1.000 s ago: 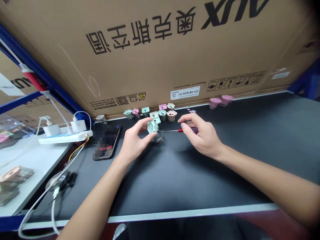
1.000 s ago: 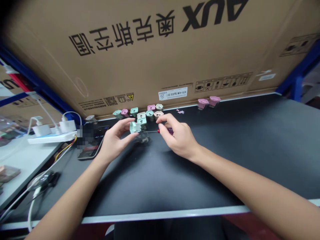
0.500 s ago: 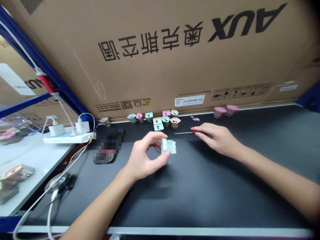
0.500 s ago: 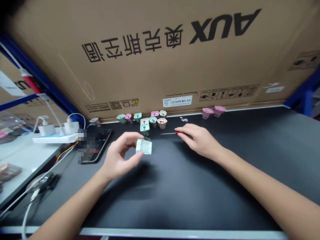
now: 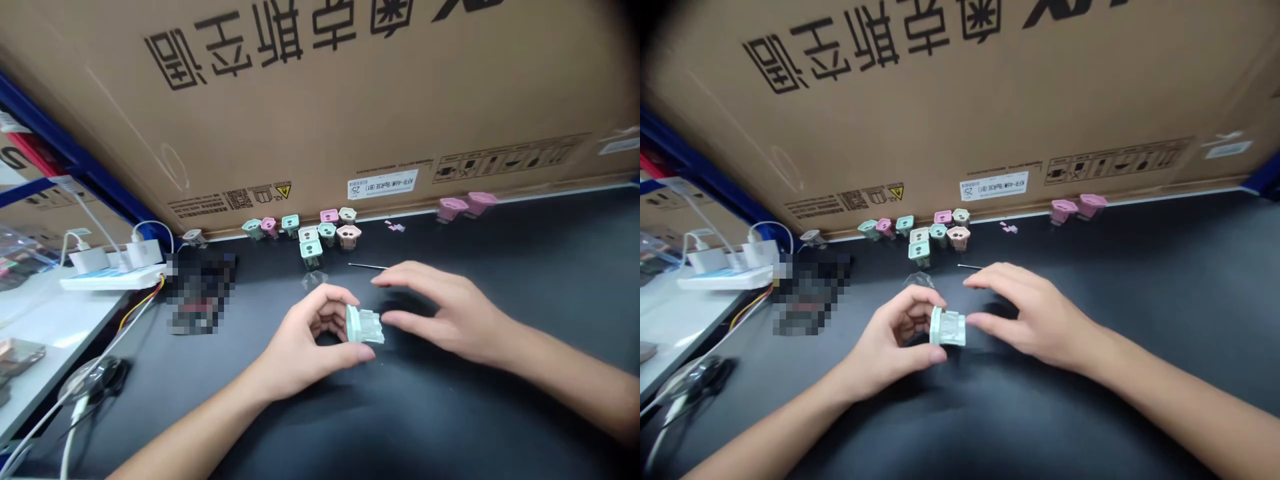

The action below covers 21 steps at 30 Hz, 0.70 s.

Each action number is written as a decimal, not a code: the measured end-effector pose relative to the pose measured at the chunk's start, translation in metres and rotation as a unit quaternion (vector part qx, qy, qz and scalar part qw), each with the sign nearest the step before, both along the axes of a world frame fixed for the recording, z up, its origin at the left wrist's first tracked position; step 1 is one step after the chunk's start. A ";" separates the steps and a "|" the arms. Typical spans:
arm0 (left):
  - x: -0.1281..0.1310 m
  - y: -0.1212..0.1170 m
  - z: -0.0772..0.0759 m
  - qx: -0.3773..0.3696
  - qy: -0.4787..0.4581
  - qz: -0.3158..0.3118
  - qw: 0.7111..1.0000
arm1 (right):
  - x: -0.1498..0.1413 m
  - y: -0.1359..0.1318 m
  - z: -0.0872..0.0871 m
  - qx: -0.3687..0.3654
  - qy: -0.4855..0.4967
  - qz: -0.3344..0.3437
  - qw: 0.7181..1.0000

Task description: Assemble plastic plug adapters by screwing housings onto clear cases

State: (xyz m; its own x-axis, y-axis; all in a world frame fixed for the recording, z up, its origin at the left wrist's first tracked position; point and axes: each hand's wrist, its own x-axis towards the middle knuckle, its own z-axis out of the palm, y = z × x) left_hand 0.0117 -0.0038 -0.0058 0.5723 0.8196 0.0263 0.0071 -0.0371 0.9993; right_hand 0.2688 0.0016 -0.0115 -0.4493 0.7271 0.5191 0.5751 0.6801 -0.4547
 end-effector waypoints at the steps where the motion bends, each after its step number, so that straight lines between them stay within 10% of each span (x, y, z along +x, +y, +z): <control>1: 0.001 -0.001 -0.001 -0.016 -0.011 -0.005 1.000 | -0.005 -0.006 0.003 -0.008 0.013 0.019 1.000; 21: 0.001 0.000 -0.006 -0.040 -0.054 -0.015 0.998 | -0.014 -0.018 0.003 -0.093 0.055 0.069 0.992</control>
State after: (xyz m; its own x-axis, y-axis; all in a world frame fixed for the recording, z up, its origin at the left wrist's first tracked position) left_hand 0.0126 -0.0043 -0.0115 0.5939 0.8042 0.0239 -0.1000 0.0442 0.9940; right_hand 0.2547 -0.0164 -0.0085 -0.4995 0.7502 0.4332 0.4221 0.6474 -0.6346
